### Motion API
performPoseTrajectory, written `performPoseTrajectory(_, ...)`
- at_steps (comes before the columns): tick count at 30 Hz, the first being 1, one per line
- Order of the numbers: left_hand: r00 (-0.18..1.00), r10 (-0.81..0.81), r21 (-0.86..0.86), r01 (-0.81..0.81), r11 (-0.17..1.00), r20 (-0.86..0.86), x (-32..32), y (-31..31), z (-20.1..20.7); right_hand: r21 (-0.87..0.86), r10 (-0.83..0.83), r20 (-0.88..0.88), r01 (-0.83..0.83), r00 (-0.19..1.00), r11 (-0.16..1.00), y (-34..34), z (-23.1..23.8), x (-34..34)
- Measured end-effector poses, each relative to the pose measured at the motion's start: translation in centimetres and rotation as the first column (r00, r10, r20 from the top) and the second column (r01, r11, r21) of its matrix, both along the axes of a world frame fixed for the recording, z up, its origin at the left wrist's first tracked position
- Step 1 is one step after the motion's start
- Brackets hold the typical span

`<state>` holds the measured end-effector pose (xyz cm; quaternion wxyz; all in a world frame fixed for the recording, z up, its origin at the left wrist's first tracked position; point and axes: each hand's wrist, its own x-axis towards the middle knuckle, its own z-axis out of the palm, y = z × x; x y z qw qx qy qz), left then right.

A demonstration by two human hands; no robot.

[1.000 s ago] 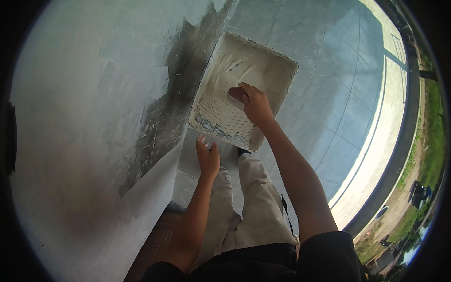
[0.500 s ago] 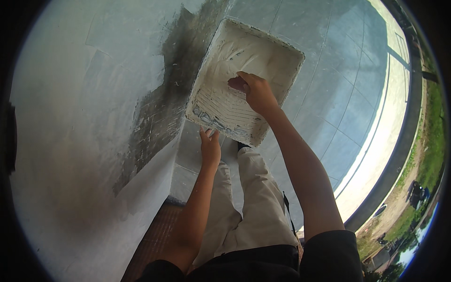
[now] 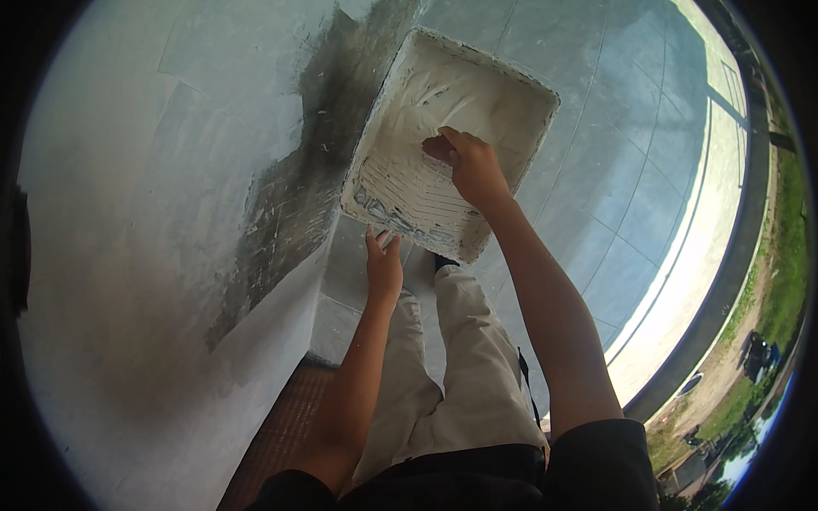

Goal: The person applies wall putty from a bucket onto an exterior wall, then smooths it with a putty knife.

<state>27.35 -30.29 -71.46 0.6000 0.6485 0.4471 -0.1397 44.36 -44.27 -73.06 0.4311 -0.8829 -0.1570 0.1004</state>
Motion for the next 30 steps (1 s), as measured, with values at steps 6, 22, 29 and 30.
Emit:
performPoseTrajectory(6, 1.0, 0.004, 0.014, -0.004, 1.0, -0.011, 0.0, -0.2, 0.1, 0.002, -0.019, 0.03, 0.019, 0.999, 1.0, -0.1, -0.3, -0.2)
performPoseTrajectory(22, 0.999, 0.038, -0.059, -0.039, 0.998, -0.006, -0.1, -0.1, 0.4, -0.041, -0.151, -0.163, 0.146, 0.975, 0.988, -0.3, -1.3, -2.9)
performPoseTrajectory(29, 0.998, 0.055, -0.076, -0.055, 0.996, 0.009, -0.6, 0.3, -0.2, -0.077, -0.327, -0.314, 0.32, 0.891, 0.944, -0.6, 1.3, -4.8)
performPoseTrajectory(30, 0.999, 0.045, -0.067, -0.044, 0.997, 0.003, -0.7, 0.5, -0.3, -0.116, -0.415, -0.34, 0.4, 0.844, 0.909, -0.9, 1.7, -5.0)
